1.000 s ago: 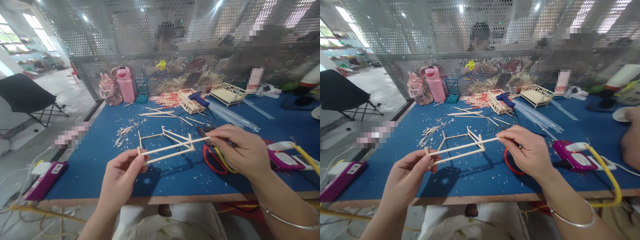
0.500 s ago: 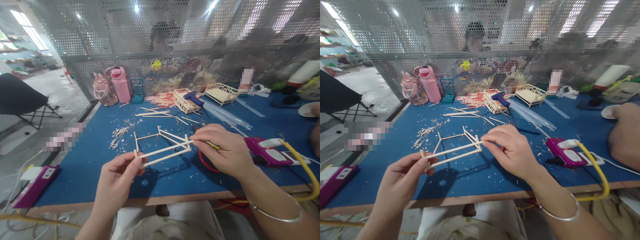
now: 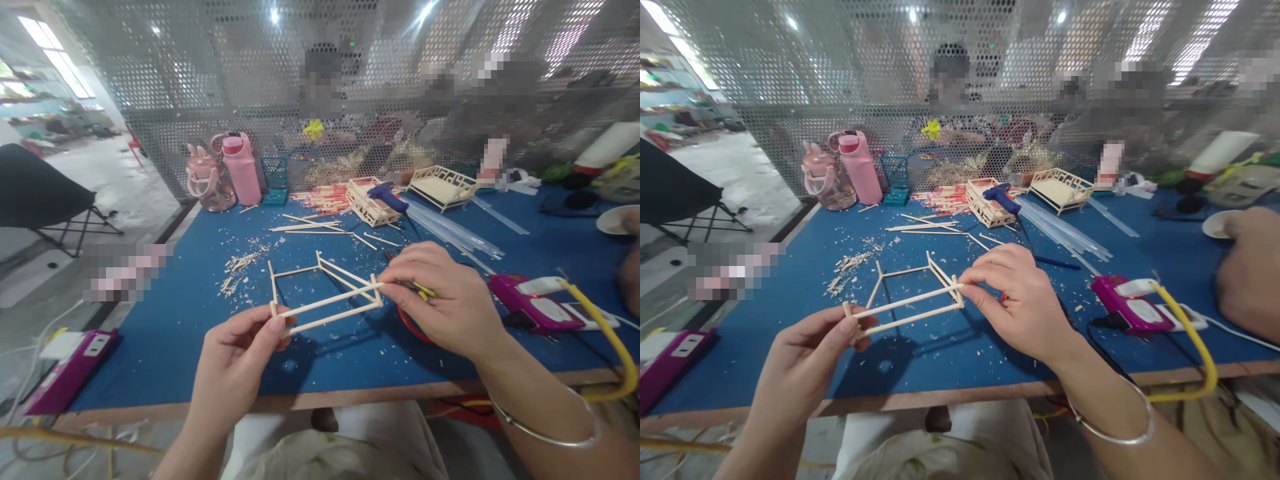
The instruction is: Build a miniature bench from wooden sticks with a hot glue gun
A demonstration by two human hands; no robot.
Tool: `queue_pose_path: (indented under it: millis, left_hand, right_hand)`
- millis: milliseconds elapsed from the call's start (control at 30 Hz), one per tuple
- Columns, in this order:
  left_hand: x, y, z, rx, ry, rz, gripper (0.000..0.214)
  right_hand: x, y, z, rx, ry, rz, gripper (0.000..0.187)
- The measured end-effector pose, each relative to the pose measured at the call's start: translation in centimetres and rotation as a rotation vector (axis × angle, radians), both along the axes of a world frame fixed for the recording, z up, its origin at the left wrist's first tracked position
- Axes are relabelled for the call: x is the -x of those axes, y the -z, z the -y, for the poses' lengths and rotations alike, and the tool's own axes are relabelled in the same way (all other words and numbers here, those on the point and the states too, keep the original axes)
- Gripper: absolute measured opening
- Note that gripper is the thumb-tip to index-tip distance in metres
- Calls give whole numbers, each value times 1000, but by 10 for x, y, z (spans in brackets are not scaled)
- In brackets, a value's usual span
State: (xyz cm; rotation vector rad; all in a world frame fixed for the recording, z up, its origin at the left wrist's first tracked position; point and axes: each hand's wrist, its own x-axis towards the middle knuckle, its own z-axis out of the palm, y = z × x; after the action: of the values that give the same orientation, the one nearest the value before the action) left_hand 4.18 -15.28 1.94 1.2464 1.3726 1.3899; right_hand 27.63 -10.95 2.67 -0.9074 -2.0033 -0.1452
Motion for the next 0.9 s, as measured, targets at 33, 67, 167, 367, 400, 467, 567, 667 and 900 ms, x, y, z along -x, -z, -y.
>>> queue_pose_path:
  millis: [33,67,167,367,400,467,567,667,900]
  left_hand:
    - [0,1,0,-11,-1,-5,25]
    - [2,3,0,-24,1,-7,24]
    - [9,11,-1,-81,61,-50,19]
    - [25,32,-5,-299,204,-354,12]
    - [25,37,-7,-310,193,-400,14]
    - [26,46,-14,-307,150,-498,17]
    - [29,58,-25,-264,69,-693,23]
    - [31,57,-26,-250,-55,-915,30]
    - [-14,20,14,-583,215,-903,30]
  right_hand:
    - [0,0,0,17,-12,-7,8]
    - [-1,-1,1,33,-23,-19,9]
    - [-9,1,5,68,-30,-93,10]
    - [-30,24,19,109,103,-315,9]
    - [-32,29,22,129,117,-323,9]
    - [-33,39,25,171,126,-319,10]
    - [-31,47,27,193,129,-258,9]
    - [-28,50,31,141,117,-149,10]
    - [-6,42,48,128,-24,201,19]
